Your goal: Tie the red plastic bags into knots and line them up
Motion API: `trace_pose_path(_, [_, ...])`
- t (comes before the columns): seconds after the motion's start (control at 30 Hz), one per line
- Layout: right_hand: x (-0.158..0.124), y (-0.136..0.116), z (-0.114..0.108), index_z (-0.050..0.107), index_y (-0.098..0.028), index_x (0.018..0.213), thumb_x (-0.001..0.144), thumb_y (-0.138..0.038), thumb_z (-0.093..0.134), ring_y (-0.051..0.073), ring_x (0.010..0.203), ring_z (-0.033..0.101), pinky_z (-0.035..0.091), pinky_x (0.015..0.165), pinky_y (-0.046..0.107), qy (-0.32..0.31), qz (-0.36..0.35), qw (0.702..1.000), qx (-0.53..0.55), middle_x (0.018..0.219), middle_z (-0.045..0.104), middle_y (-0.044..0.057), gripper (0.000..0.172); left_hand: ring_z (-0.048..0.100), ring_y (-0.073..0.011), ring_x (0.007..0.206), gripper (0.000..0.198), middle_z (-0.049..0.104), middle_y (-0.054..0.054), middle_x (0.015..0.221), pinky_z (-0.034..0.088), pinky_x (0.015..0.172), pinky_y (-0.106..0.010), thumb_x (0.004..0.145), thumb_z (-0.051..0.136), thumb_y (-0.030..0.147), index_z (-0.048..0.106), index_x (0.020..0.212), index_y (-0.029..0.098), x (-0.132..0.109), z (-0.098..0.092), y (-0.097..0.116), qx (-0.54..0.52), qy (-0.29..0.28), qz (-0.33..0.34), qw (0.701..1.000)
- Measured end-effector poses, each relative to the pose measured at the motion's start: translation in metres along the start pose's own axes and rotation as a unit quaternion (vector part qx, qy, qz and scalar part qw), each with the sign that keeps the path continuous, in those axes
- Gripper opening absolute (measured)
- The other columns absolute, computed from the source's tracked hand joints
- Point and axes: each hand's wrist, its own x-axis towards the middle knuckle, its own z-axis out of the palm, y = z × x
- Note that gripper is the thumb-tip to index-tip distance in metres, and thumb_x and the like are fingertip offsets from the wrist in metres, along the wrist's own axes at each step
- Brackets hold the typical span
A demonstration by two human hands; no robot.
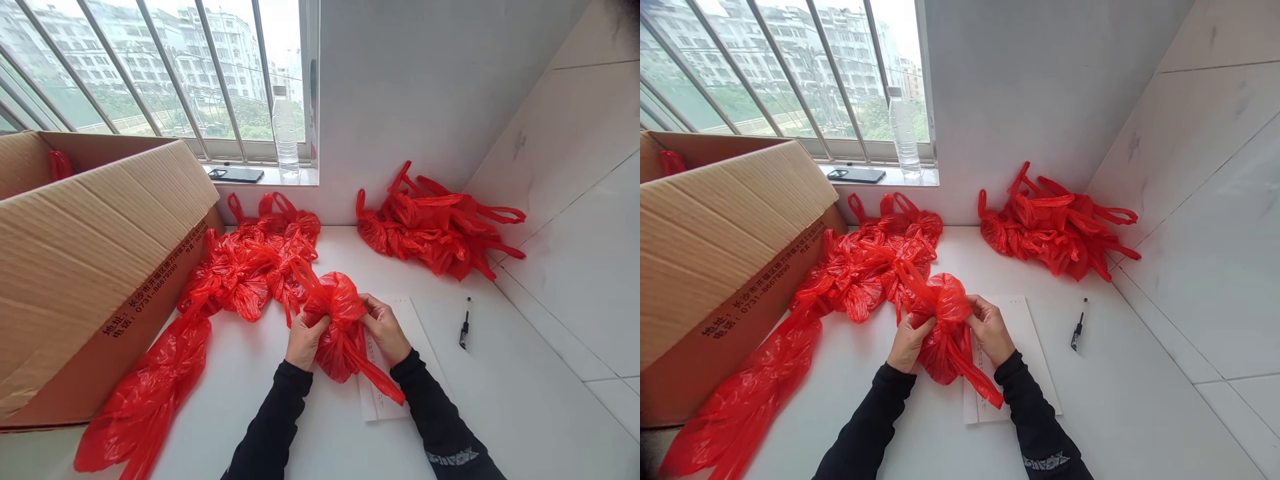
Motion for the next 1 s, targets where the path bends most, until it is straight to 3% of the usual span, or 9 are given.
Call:
trace_pose_path(0.1, [-0.001, -0.002, -0.001, 0.067, -0.024, 0.118, 0.092, -0.031, 0.061, 0.023, 0.103, 0.064, 0.05, 0.091, 0.034, -0.01, 0.004, 1.0, 0.008, 0.115, 0.07, 0.005, 0.027, 0.069, -0.0219, 0.078, 0.031, 0.075, -0.004, 0.08, 0.053, 0.079, -0.034, 0.063, 0.086, 0.029, 0.074, 0.088, 0.016, 0.0, 0.002, 0.0, 0.001, 0.014, 0.011, 1.0])
trace_pose_path(0.2, [-0.002, -0.001, -0.001, 0.061, -0.025, 0.126, 0.091, -0.032, 0.062, 0.023, 0.104, 0.063, 0.049, 0.094, 0.036, -0.018, 0.011, 1.0, 0.0, 0.117, 0.069, 0.005, 0.035, 0.065, -0.0178, 0.072, 0.024, 0.072, -0.001, 0.074, 0.051, 0.072, -0.029, 0.062, 0.083, 0.019, 0.072, 0.083, 0.016, -0.001, 0.003, 0.001, 0.015, 0.014, 0.015, 1.0])
trace_pose_path(0.27, [-0.001, 0.001, -0.001, 0.063, -0.024, 0.12, 0.088, -0.034, 0.068, 0.022, 0.099, 0.063, 0.049, 0.093, 0.035, -0.011, 0.005, 0.999, -0.032, 0.112, 0.069, 0.005, 0.034, 0.058, -0.0134, 0.061, 0.014, 0.065, 0.002, 0.064, 0.047, 0.062, -0.024, 0.062, 0.078, 0.015, 0.067, 0.07, 0.017, -0.003, 0.004, 0.002, 0.011, 0.016, 0.005, 1.0])
trace_pose_path(0.37, [-0.001, 0.004, 0.0, 0.066, -0.022, 0.106, 0.086, -0.035, 0.072, 0.02, 0.089, 0.062, 0.05, 0.087, 0.033, 0.016, -0.008, 0.998, -0.064, 0.099, 0.069, 0.003, 0.025, 0.051, -0.0109, 0.053, 0.017, 0.057, 0.004, 0.056, 0.043, 0.054, -0.023, 0.067, 0.073, 0.021, 0.058, 0.059, 0.018, -0.007, 0.005, 0.007, -0.016, 0.024, -0.017, 0.999])
trace_pose_path(0.43, [-0.001, 0.003, 0.001, 0.065, -0.022, 0.101, 0.085, -0.034, 0.072, 0.019, 0.087, 0.061, 0.05, 0.083, 0.031, 0.032, -0.012, 0.997, -0.068, 0.094, 0.068, 0.002, 0.021, 0.06, -0.0154, 0.063, 0.014, 0.065, 0.0, 0.068, 0.049, 0.063, -0.027, 0.073, 0.072, 0.03, 0.066, 0.072, 0.018, -0.01, 0.007, 0.012, -0.024, -0.003, -0.023, 0.999])
trace_pose_path(0.5, [-0.001, 0.003, 0.003, 0.064, -0.022, 0.099, 0.085, -0.032, 0.071, 0.018, 0.083, 0.061, 0.05, 0.078, 0.029, 0.031, -0.011, 0.997, -0.071, 0.091, 0.067, 0.001, 0.019, 0.068, -0.0227, 0.085, 0.027, 0.073, -0.006, 0.09, 0.053, 0.08, -0.034, 0.075, 0.076, 0.035, 0.071, 0.096, 0.018, -0.011, 0.009, 0.015, -0.001, -0.058, -0.02, 0.998])
trace_pose_path(0.57, [-0.002, 0.002, 0.004, 0.063, -0.022, 0.098, 0.084, -0.03, 0.071, 0.017, 0.08, 0.059, 0.05, 0.074, 0.028, 0.021, -0.01, 0.997, -0.079, 0.089, 0.066, 0.0, 0.018, 0.068, -0.0276, 0.099, 0.039, 0.074, -0.01, 0.105, 0.051, 0.091, -0.038, 0.074, 0.081, 0.035, 0.07, 0.107, 0.018, -0.011, 0.011, 0.016, 0.039, -0.087, -0.005, 0.995])
trace_pose_path(0.73, [-0.003, 0.004, 0.006, 0.064, -0.022, 0.097, 0.087, -0.032, 0.069, 0.018, 0.082, 0.059, 0.05, 0.074, 0.028, 0.019, -0.01, 0.997, -0.077, 0.089, 0.064, 0.0, 0.016, 0.069, -0.0274, 0.097, 0.036, 0.075, -0.009, 0.102, 0.052, 0.092, -0.04, 0.076, 0.079, 0.038, 0.07, 0.104, 0.017, -0.007, 0.007, 0.009, 0.04, -0.027, 0.02, 0.999])
trace_pose_path(1.0, [-0.003, 0.002, 0.008, 0.063, -0.025, 0.109, 0.091, -0.04, 0.067, 0.02, 0.089, 0.062, 0.051, 0.078, 0.03, 0.03, 0.001, 1.0, -0.002, 0.1, 0.067, 0.003, 0.024, 0.07, -0.0239, 0.088, 0.031, 0.076, -0.008, 0.093, 0.054, 0.085, -0.037, 0.072, 0.083, 0.036, 0.073, 0.093, 0.015, -0.005, 0.003, 0.004, 0.015, 0.003, 0.001, 1.0])
